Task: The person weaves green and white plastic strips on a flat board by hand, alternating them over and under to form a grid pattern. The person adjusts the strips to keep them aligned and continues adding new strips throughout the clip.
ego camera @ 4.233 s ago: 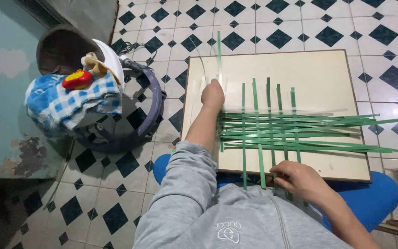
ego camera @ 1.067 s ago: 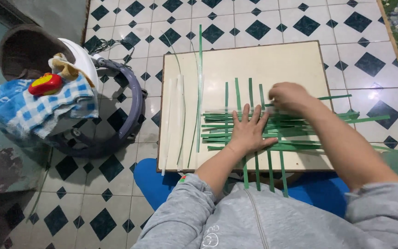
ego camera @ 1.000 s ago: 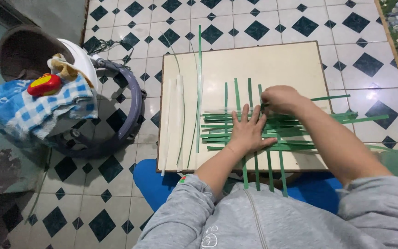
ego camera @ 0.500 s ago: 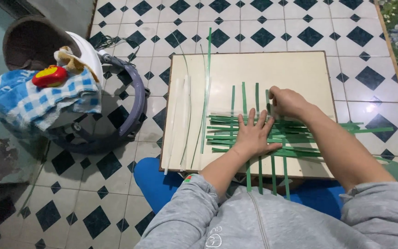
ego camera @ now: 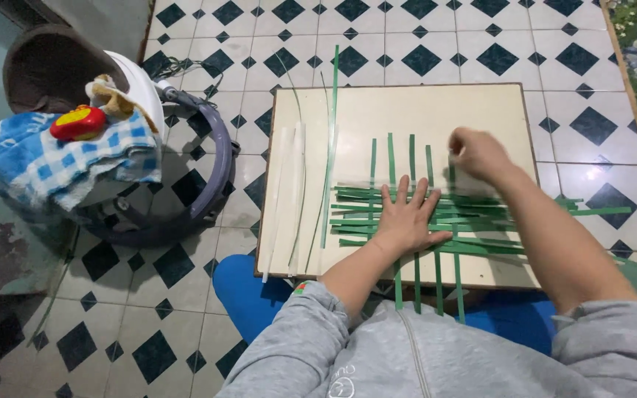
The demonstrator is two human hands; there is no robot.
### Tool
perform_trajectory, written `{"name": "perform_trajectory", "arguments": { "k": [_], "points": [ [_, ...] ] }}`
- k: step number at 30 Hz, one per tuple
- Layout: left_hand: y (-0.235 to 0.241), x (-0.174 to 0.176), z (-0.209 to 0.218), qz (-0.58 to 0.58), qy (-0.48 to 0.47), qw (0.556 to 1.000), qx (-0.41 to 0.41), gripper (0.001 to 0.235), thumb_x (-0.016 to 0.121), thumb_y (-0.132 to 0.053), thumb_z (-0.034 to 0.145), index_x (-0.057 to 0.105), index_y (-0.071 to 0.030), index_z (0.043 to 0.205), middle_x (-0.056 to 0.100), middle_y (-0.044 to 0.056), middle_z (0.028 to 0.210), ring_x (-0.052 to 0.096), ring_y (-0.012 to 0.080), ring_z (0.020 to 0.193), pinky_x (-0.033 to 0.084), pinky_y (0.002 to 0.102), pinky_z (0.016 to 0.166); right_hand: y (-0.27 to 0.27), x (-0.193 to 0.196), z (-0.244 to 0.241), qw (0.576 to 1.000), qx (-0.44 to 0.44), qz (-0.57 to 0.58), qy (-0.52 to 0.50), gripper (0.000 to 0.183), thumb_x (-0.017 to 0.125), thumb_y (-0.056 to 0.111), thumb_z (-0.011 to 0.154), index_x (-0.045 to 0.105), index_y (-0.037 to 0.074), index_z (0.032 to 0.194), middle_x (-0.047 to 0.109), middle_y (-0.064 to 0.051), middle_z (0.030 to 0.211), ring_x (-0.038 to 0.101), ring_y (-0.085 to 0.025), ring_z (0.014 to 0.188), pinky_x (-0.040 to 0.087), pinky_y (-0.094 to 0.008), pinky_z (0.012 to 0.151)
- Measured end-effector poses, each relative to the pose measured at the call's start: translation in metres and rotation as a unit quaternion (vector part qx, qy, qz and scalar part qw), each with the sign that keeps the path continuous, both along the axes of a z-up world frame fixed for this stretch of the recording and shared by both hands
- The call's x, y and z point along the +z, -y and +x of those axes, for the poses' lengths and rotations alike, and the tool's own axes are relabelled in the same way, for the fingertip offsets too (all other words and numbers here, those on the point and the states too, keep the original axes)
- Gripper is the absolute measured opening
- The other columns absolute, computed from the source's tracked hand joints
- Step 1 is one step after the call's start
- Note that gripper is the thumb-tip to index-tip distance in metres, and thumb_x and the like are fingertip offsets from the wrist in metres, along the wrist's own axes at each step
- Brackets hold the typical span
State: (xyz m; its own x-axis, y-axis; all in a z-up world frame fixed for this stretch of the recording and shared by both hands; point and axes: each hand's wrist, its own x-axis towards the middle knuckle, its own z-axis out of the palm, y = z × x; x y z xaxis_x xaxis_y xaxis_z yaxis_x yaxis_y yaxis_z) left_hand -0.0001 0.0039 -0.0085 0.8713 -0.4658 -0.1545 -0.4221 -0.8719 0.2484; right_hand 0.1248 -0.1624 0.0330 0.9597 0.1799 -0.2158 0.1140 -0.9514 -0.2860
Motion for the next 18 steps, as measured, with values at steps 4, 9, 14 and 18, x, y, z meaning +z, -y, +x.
{"name": "perform_trajectory", "arguments": {
  "k": [4,9,14,18],
  "points": [
    [0.001,0.003,-0.002,0.0,-0.012,1.0,-0.005,0.092,0.029,-0.08,0.083,0.027,-0.02,0.153,0.021,0.013,0.161,0.01,0.045,0.148,0.008,0.076,0.109,0.045,-0.01,0.024,0.995,-0.051,0.05,0.065,0.023,0.07,0.016,0.086,0.072,0.014,0.11,0.073,-0.009,0.103,0.067,-0.032,0.103,0.051,-0.046,0.086],
    [-0.002,0.009,-0.001,-0.017,-0.013,1.0,0.003,0.091,0.031,-0.078,0.084,0.028,-0.019,0.152,0.021,0.013,0.16,0.01,0.0449,0.147,0.008,0.074,0.11,0.059,-0.027,0.025,0.989,-0.083,-0.125,-0.015,0.025,0.077,0.025,0.078,0.08,0.011,0.099,0.077,-0.016,0.09,0.071,-0.037,0.091,0.055,-0.053,0.077],
    [-0.002,0.007,-0.001,-0.016,-0.016,1.0,0.008,0.091,0.031,-0.078,0.083,0.027,-0.02,0.153,0.021,0.013,0.161,0.009,0.0443,0.148,0.006,0.074,0.11,0.045,-0.026,0.002,0.993,-0.064,-0.07,-0.064,0.027,0.075,0.024,0.075,0.082,0.008,0.095,0.078,-0.015,0.095,0.071,-0.037,0.098,0.054,-0.046,0.086],
    [-0.001,0.005,-0.001,-0.013,-0.027,1.0,0.002,0.09,0.032,-0.077,0.084,0.023,-0.021,0.154,0.016,0.012,0.162,0.005,0.0442,0.148,0.004,0.074,0.111,0.038,-0.025,-0.002,0.996,-0.021,-0.071,-0.057,0.029,0.073,0.024,0.074,0.081,0.008,0.097,0.078,-0.013,0.097,0.07,-0.034,0.101,0.054,-0.044,0.089]
  ]
}}
